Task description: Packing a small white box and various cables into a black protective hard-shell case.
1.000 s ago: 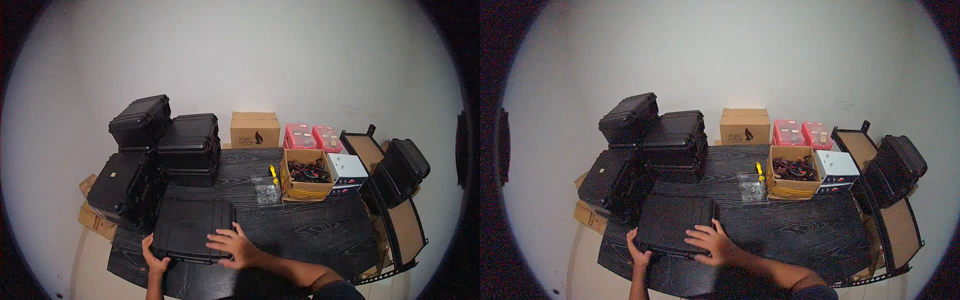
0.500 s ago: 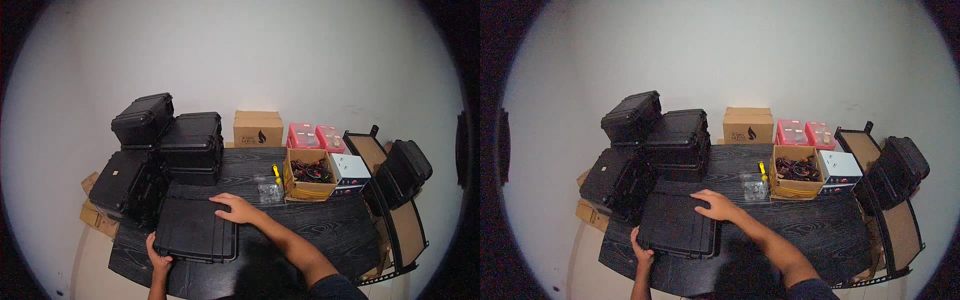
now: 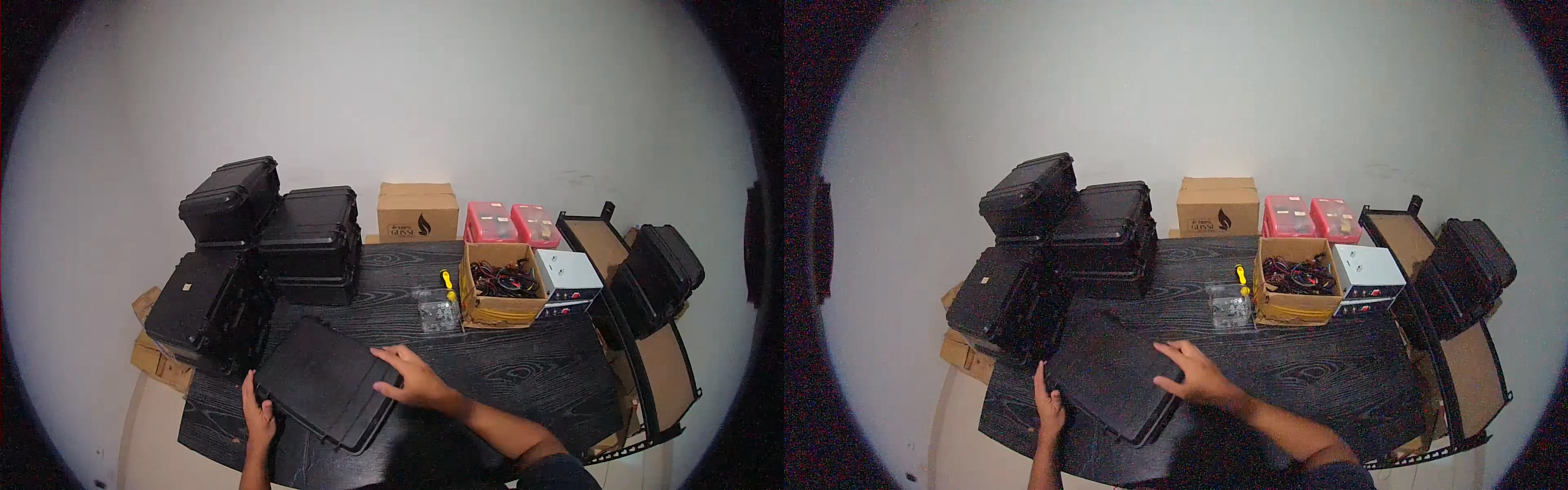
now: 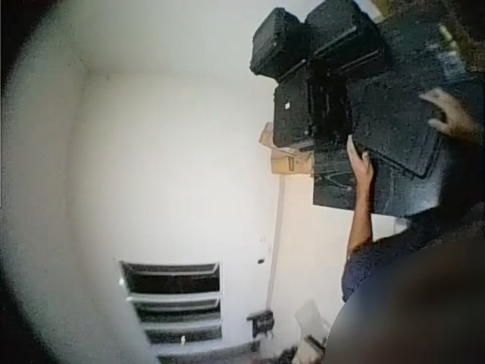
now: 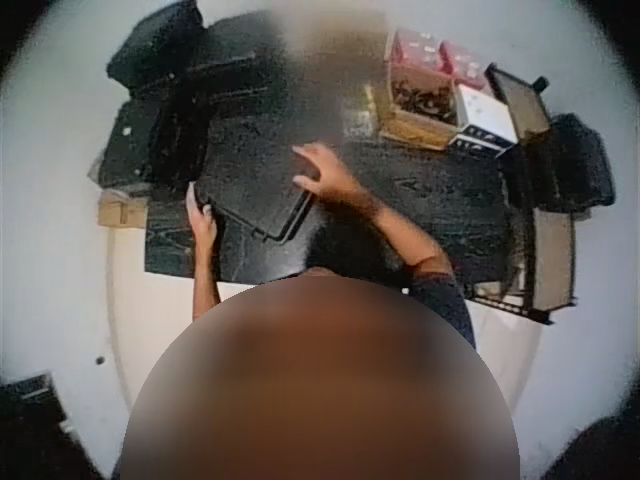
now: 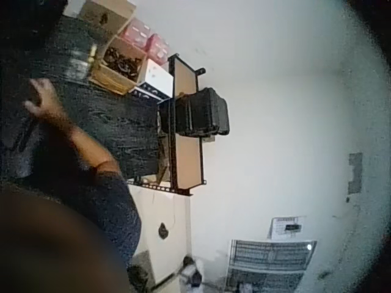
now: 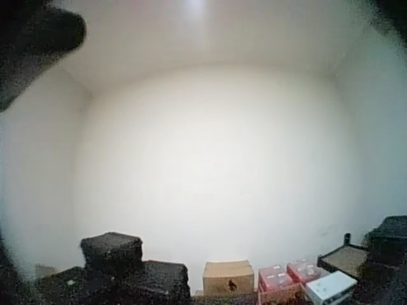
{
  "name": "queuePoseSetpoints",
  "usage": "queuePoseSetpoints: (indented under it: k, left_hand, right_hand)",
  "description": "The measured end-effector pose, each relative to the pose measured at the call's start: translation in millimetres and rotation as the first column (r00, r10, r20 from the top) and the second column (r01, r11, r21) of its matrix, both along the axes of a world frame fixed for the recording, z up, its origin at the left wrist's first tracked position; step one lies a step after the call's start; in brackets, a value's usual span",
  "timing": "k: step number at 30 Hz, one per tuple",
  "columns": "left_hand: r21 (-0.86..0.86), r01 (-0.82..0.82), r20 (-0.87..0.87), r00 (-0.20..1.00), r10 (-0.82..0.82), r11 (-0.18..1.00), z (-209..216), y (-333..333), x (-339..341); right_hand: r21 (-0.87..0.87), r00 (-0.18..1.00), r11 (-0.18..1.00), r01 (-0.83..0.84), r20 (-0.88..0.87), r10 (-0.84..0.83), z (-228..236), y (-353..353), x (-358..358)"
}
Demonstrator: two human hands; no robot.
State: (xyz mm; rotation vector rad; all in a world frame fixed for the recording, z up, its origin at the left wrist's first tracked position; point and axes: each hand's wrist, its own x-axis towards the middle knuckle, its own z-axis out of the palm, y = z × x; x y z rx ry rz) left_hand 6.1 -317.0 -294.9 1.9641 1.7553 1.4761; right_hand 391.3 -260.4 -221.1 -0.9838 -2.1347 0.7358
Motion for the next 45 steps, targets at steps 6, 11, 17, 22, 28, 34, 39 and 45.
queuePoseSetpoints:
  k: [6, 11, 17, 22, 28, 34, 39, 45]
  left_hand:
    - [-0.312, -0.009, 0.233, 0.969, 0.086, 0.95, 8.3, 7.0, 14.6]
    - [-0.364, 0.31, 0.47, 0.875, -0.113, 0.878, 37.3, -24.5, 50.5]
    - [-0.161, 0.59, 0.798, 0.55, -0.248, 0.791, 6.1, -86.3, 55.7]
    - [-0.12, 0.59, 0.817, 0.516, -0.259, 0.798, 10.3, -104.1, 77.0]
    - [-0.069, 0.589, 0.761, 0.553, -0.339, 0.805, 16.9, -64.4, 67.7]
    - [0.248, 0.611, 0.468, 0.604, -0.645, 0.752, 128.5, 40.5, 93.9]
    - [0.419, 0.637, 0.314, 0.566, -0.762, 0.646, 186.3, 165.3, 101.5]
    - [0.368, 0.666, 0.491, 0.453, -0.744, 0.649, 203.0, 293.0, 101.1]
  right_hand:
    - [-0.04, 0.999, 0.999, -0.005, -0.044, 0.004, -10.5, -59.0, 15.1]
    - [0.0, 1.0, 1.0, 0.005, -0.002, -0.005, -25.0, -101.1, 27.3]
    - [-0.337, 0.999, 0.94, -0.049, -0.036, 0.039, -45.1, -134.1, 36.1]
    - [-0.212, 0.998, 0.976, -0.053, 0.006, 0.056, -62.8, -130.1, 29.5]
    - [-0.275, 0.972, 0.957, -0.098, -0.232, 0.033, -81.5, -118.6, 25.7]
    - [0.327, 0.979, 0.931, 0.161, -0.175, -0.108, 8.0, -41.1, 27.1]
    - [0.366, 0.922, 0.898, 0.245, -0.373, -0.099, 87.4, 45.7, 17.6]
    - [0.403, 0.905, 0.88, 0.25, -0.419, -0.065, 122.6, 165.4, 21.3]
